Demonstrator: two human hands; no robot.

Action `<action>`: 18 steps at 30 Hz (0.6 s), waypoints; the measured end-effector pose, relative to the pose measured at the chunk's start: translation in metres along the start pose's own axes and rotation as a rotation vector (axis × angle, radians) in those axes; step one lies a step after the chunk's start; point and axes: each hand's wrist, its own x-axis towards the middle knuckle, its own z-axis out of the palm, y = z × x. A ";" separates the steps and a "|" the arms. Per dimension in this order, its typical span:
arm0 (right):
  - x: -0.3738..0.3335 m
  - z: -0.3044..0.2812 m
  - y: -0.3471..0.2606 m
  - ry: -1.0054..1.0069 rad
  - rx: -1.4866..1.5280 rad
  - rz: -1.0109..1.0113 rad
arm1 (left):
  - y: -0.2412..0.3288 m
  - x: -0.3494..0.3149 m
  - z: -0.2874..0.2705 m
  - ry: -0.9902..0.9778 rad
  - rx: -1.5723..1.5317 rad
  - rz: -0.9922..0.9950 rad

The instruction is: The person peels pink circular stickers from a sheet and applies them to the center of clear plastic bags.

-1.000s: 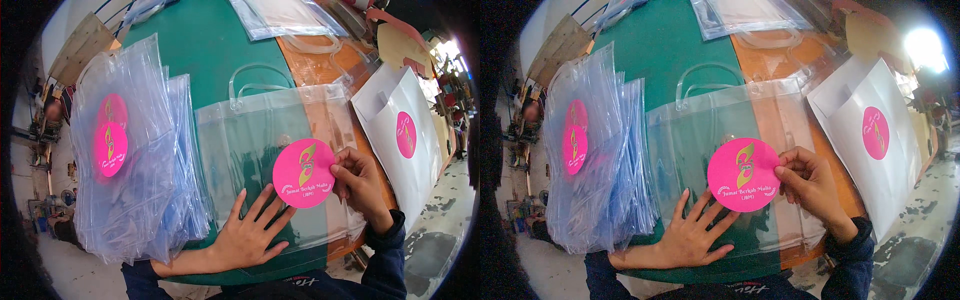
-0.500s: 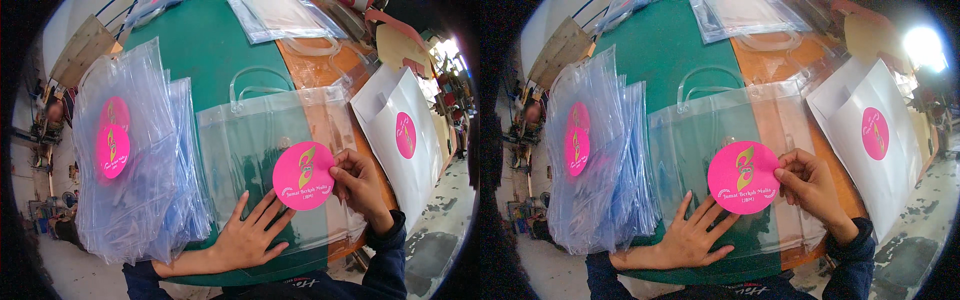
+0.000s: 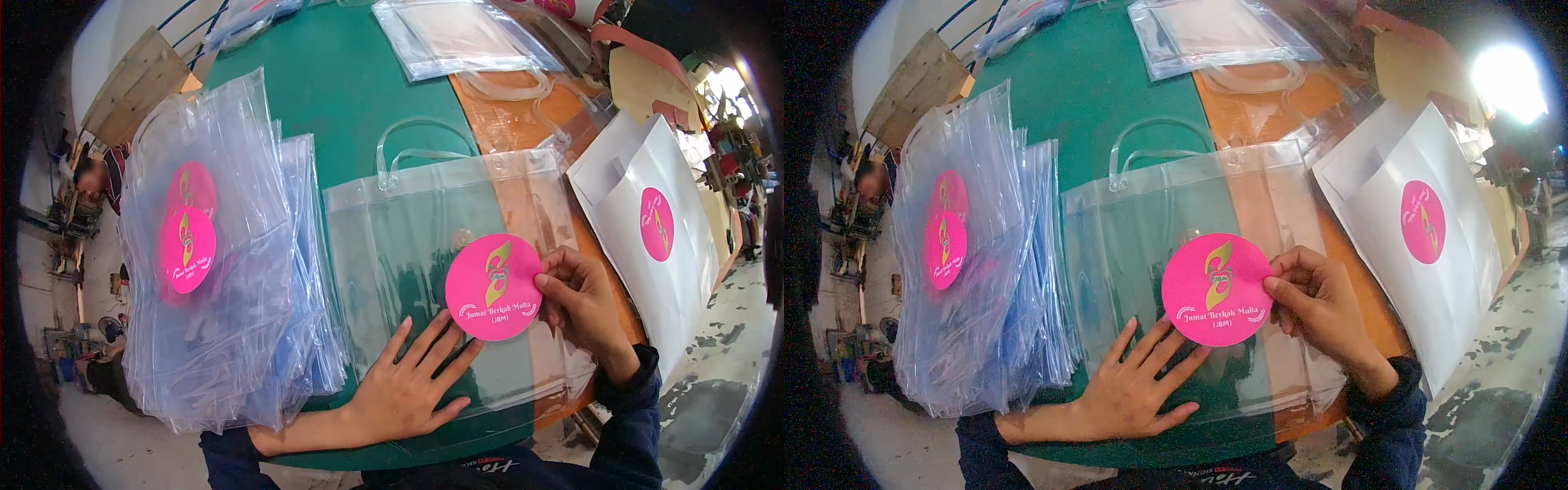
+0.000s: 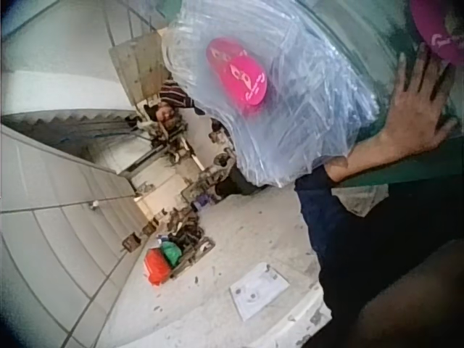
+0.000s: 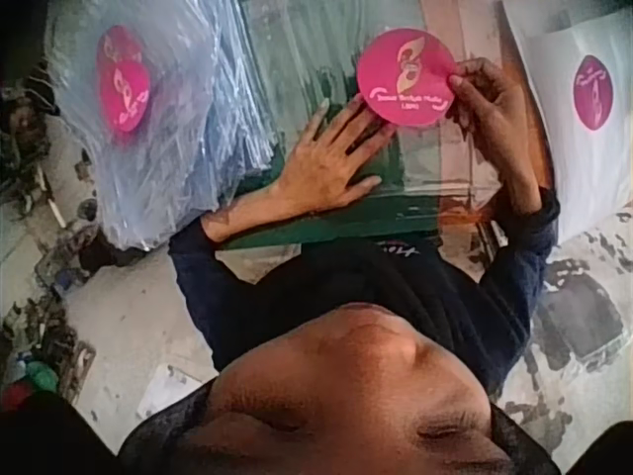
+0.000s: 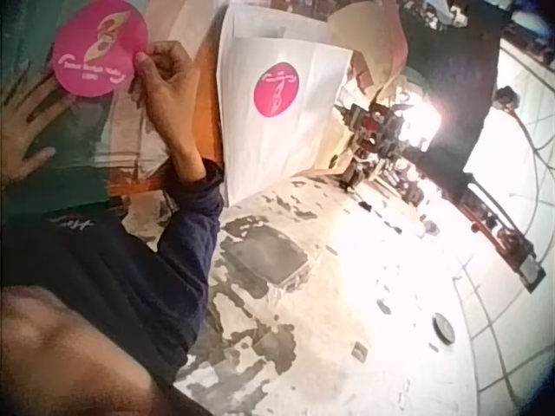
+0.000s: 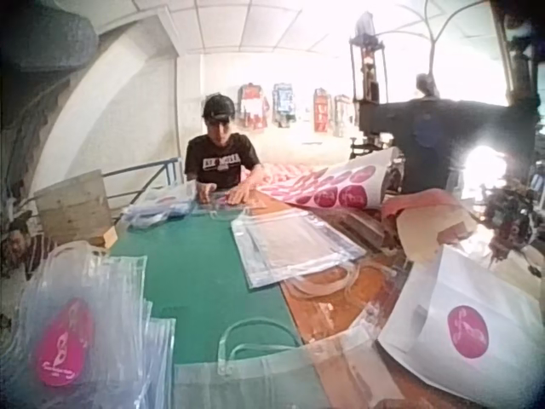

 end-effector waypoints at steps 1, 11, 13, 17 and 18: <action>-0.001 0.000 -0.001 -0.003 -0.006 0.000 | 0.001 0.000 0.000 -0.003 -0.002 -0.001; 0.000 0.000 0.002 0.001 -0.024 0.006 | 0.003 -0.002 -0.003 0.028 -0.005 -0.013; -0.001 0.001 0.001 -0.007 -0.011 -0.011 | 0.003 -0.002 -0.003 0.034 0.006 -0.011; -0.001 0.003 0.004 0.010 -0.039 -0.011 | 0.002 -0.002 0.000 0.063 -0.012 -0.006; -0.001 0.004 0.005 0.016 -0.052 -0.016 | 0.002 -0.002 0.001 0.072 -0.021 -0.007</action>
